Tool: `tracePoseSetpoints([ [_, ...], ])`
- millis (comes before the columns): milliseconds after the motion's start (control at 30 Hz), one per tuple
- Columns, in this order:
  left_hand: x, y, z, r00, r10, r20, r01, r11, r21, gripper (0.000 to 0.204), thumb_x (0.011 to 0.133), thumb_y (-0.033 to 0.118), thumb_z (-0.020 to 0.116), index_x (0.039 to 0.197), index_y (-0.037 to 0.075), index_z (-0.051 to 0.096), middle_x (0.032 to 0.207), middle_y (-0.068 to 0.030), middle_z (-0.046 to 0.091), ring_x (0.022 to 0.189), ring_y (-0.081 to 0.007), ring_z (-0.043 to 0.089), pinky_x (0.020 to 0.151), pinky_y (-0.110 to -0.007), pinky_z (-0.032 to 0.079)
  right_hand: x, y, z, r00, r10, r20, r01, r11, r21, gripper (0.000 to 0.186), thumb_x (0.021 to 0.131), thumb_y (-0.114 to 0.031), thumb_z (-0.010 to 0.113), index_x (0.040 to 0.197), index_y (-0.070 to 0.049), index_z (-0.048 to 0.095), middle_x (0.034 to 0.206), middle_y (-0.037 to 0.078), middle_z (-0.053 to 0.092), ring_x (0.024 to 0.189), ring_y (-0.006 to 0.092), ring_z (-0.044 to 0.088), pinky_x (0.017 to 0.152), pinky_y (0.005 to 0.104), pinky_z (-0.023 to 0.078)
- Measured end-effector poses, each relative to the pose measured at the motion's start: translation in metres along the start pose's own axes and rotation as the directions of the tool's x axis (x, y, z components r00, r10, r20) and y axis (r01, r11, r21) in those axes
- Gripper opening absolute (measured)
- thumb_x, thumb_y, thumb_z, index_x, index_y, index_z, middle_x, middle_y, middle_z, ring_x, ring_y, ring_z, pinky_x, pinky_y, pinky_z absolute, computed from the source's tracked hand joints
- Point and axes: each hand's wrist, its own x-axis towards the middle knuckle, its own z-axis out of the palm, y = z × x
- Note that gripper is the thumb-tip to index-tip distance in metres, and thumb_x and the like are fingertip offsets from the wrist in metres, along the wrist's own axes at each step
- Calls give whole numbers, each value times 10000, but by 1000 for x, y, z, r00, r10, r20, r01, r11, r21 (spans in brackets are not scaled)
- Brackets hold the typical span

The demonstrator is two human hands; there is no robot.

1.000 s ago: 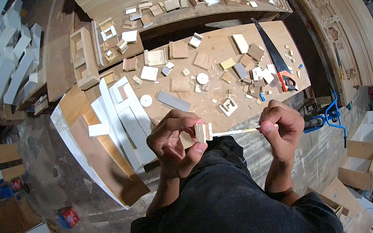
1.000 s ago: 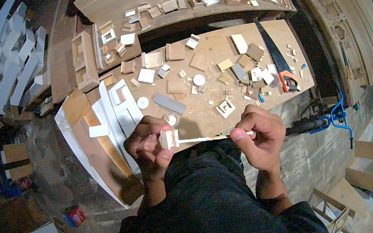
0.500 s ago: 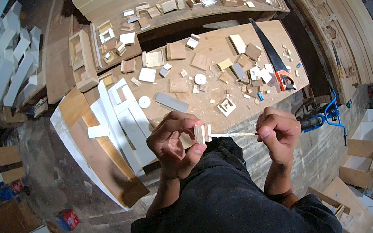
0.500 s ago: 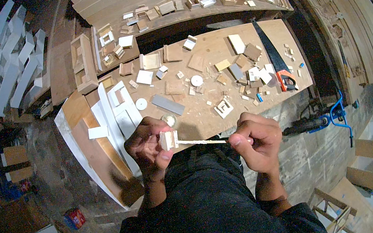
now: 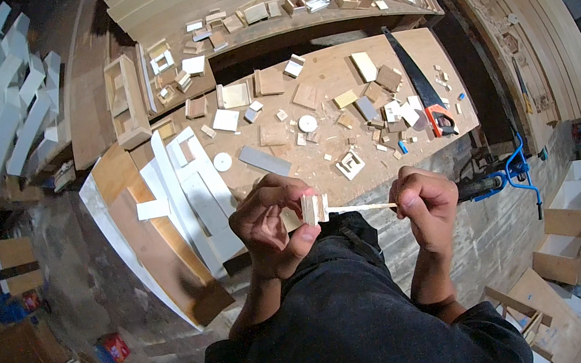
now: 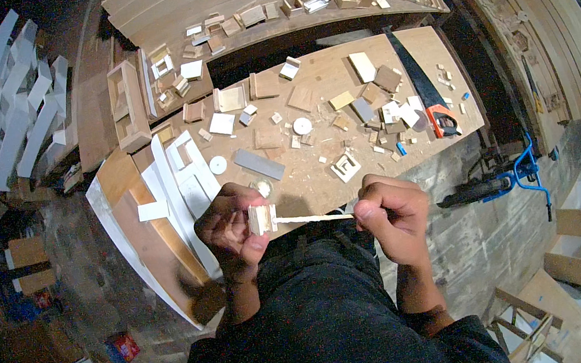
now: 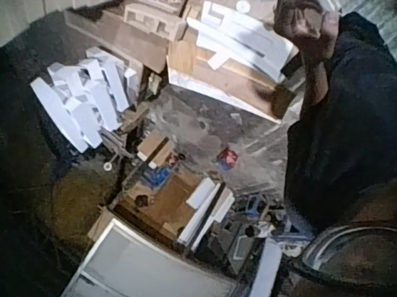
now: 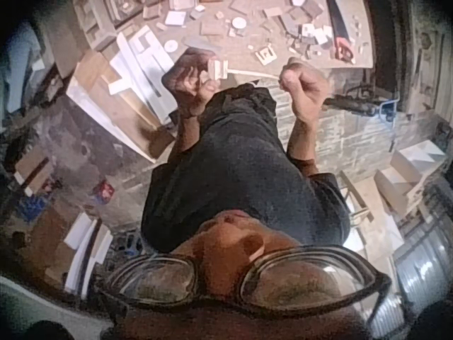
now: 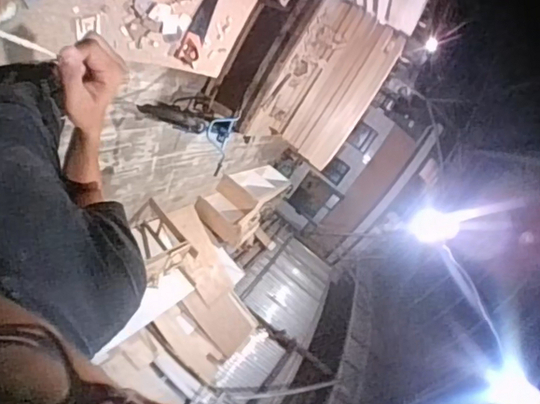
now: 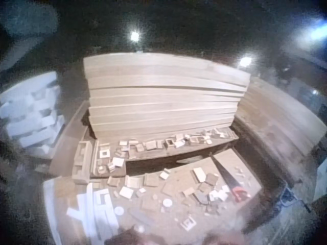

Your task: The person applies glue to a small wooden piece using a applicator stick and then saws a piece of wood with a hand saw.

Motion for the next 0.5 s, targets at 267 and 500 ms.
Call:
tracePoseSetpoints([
  [267, -4, 1, -1, 1000, -26, 10, 27, 1000, -9, 371, 713, 98, 743, 1047, -35, 649, 965, -158, 637, 810, -164, 614, 669, -256, 522, -8, 10, -1, 997, 54, 51, -61, 989, 133, 323, 918, -163, 641, 655, -9, 537, 610, 39, 503, 539, 116, 467, 504, 265, 346],
  [500, -8, 3, 0, 999, -31, 9, 31, 999, -7, 382, 702, 77, 738, 1057, -31, 645, 961, -157, 636, 809, -160, 611, 665, -256, 519, -7, 16, 3, 999, 45, 12, -46, 991, 127, 365, 930, -213, 657, 661, -3, 529, 612, 40, 468, 510, 119, 427, 483, 266, 339],
])
